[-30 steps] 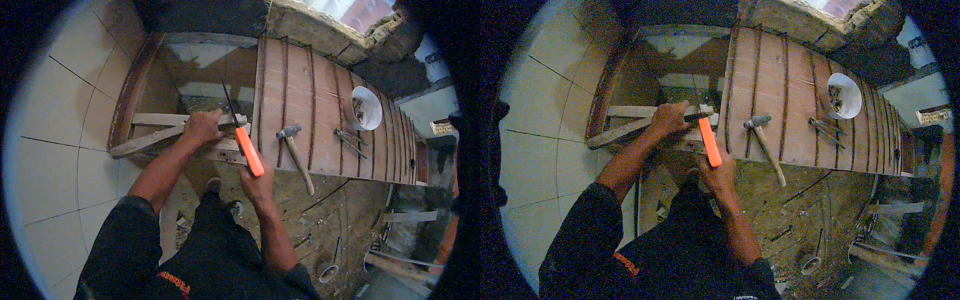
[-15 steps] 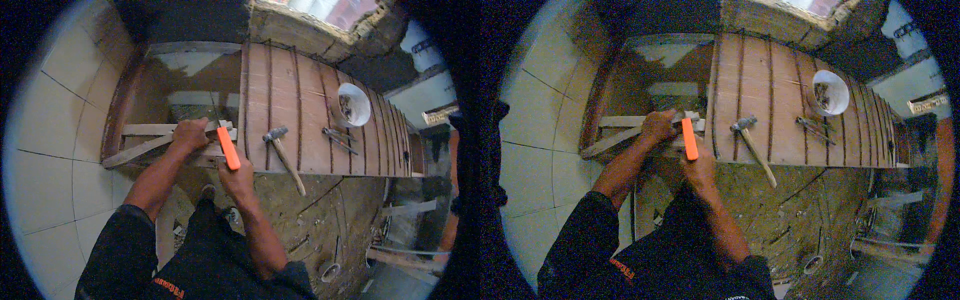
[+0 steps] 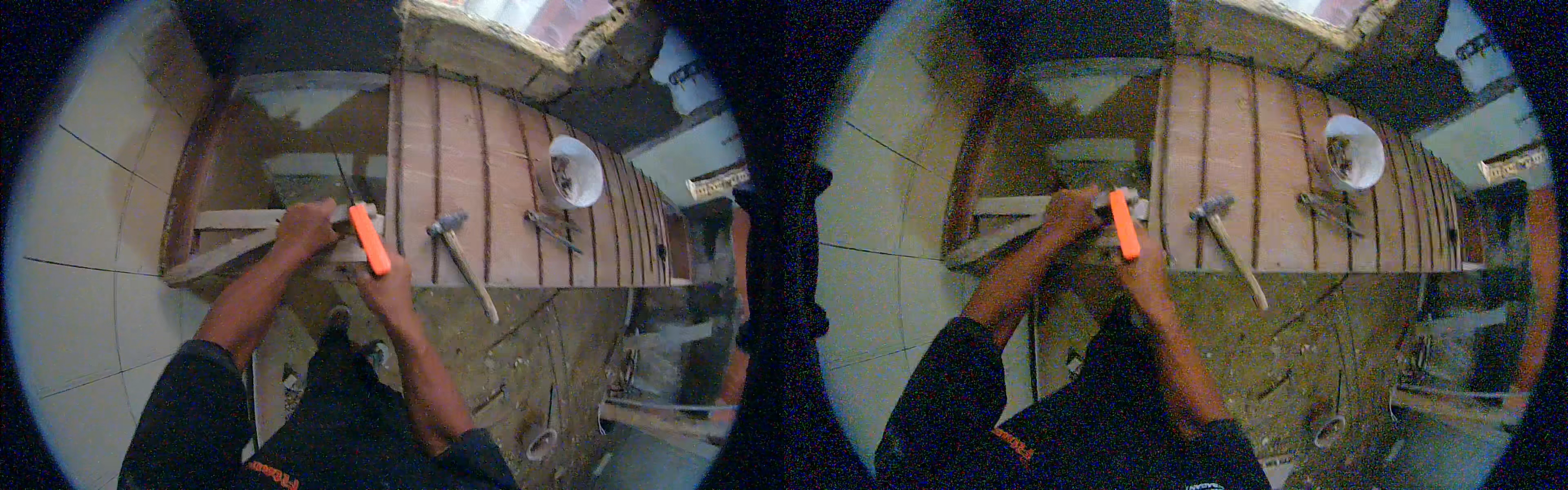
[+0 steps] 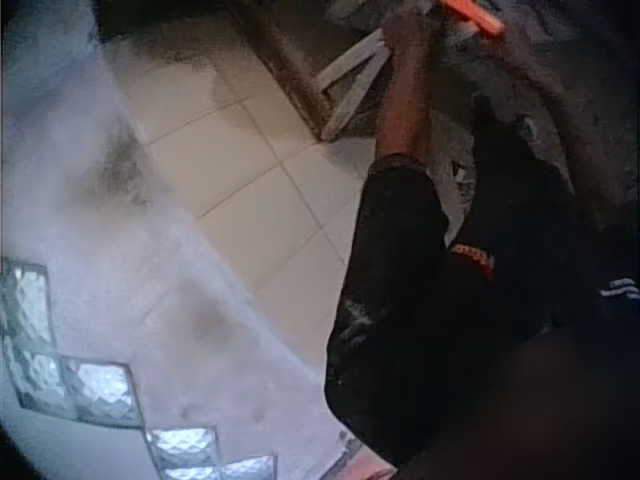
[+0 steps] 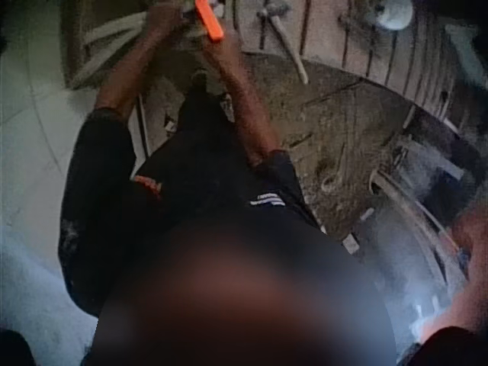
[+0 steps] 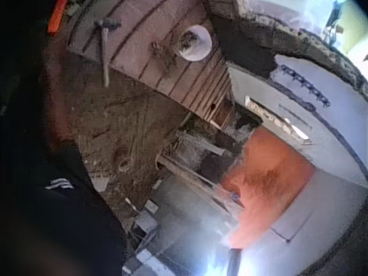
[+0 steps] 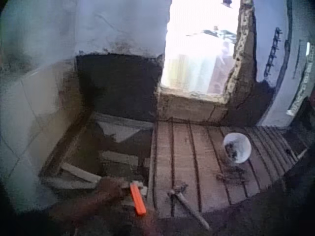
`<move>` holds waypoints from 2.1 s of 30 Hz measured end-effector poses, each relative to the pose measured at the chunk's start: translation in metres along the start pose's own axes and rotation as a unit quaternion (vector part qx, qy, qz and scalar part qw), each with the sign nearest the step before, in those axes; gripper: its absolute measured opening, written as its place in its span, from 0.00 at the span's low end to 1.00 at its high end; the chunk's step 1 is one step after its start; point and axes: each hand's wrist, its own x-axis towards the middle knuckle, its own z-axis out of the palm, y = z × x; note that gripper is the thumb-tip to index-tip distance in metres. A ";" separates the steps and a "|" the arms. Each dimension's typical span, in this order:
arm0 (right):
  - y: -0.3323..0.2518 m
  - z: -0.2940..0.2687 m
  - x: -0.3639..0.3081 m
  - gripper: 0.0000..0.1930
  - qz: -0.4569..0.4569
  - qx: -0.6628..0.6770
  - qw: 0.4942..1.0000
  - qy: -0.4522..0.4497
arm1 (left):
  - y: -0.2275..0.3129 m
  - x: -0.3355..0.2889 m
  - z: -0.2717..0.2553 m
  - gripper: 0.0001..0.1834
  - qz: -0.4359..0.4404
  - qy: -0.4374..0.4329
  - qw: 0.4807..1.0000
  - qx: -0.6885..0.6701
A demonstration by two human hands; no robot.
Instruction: The person assembles a wooden frame by cutting a small wooden piece with a hand saw and then nailing it to the frame using a hammer and nails. The person positions the cut piece, aligns it with the frame, and hammers nails to secure it.
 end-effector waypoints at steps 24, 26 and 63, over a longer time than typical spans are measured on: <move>-0.027 -0.044 -0.105 0.34 0.064 0.030 0.997 -0.035 | -0.011 0.003 0.017 0.20 0.033 0.050 0.998 -0.023; 0.004 -0.007 -0.028 0.35 0.030 0.027 0.999 -0.024 | -0.008 0.001 0.015 0.19 0.034 0.056 0.998 -0.021; -0.007 -0.059 -0.182 0.37 0.105 0.010 0.994 -0.034 | -0.006 0.009 0.008 0.17 0.023 0.027 0.998 -0.049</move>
